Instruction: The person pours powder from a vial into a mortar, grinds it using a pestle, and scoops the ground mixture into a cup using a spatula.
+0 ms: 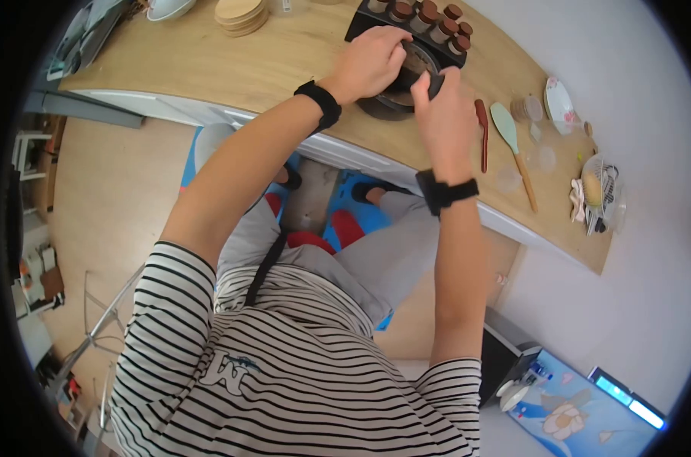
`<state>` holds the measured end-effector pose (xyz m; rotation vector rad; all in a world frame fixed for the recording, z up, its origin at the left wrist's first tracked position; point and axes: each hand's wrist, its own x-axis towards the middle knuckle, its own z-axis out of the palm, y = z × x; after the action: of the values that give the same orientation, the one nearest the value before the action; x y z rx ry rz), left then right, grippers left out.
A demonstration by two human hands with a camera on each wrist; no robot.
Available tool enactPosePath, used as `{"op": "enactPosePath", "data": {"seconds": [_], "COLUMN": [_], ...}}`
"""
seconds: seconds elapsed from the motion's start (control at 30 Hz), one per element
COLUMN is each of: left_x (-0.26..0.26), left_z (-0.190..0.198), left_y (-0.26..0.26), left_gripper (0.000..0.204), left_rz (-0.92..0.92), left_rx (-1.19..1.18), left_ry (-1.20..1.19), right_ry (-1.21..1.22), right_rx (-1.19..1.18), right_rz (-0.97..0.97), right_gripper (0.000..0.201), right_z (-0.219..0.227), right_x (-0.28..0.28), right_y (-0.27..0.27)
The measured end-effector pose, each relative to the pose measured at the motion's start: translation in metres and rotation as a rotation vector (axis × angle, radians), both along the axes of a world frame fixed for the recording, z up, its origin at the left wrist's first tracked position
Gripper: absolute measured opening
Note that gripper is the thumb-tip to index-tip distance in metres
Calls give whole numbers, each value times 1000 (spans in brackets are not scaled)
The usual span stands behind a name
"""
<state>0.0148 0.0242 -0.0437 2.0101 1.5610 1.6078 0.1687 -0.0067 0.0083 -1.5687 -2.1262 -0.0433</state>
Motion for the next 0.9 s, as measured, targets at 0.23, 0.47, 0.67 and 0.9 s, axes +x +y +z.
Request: {"op": "enactPosePath", "data": {"seconds": [0.23, 0.47, 0.67, 0.9], "left_x": [0, 0, 0, -1], "left_z": [-4, 1, -5, 1], "left_y": [1, -3, 0, -2], "left_gripper": [25, 22, 24, 25], "left_rz": [-40, -14, -61, -57], "left_rx": [-53, -7, -54, -60], "left_ry": [-36, -93, -194, -298], "right_ry": [-69, -70, -77, -193], "right_rx": [112, -12, 129, 247], "right_rz": [85, 3, 105, 155], "right_gripper": [34, 35, 29, 30], "right_z": [13, 9, 11, 29], "right_x": [-16, -1, -19, -10], "right_y": [32, 15, -4, 43]}}
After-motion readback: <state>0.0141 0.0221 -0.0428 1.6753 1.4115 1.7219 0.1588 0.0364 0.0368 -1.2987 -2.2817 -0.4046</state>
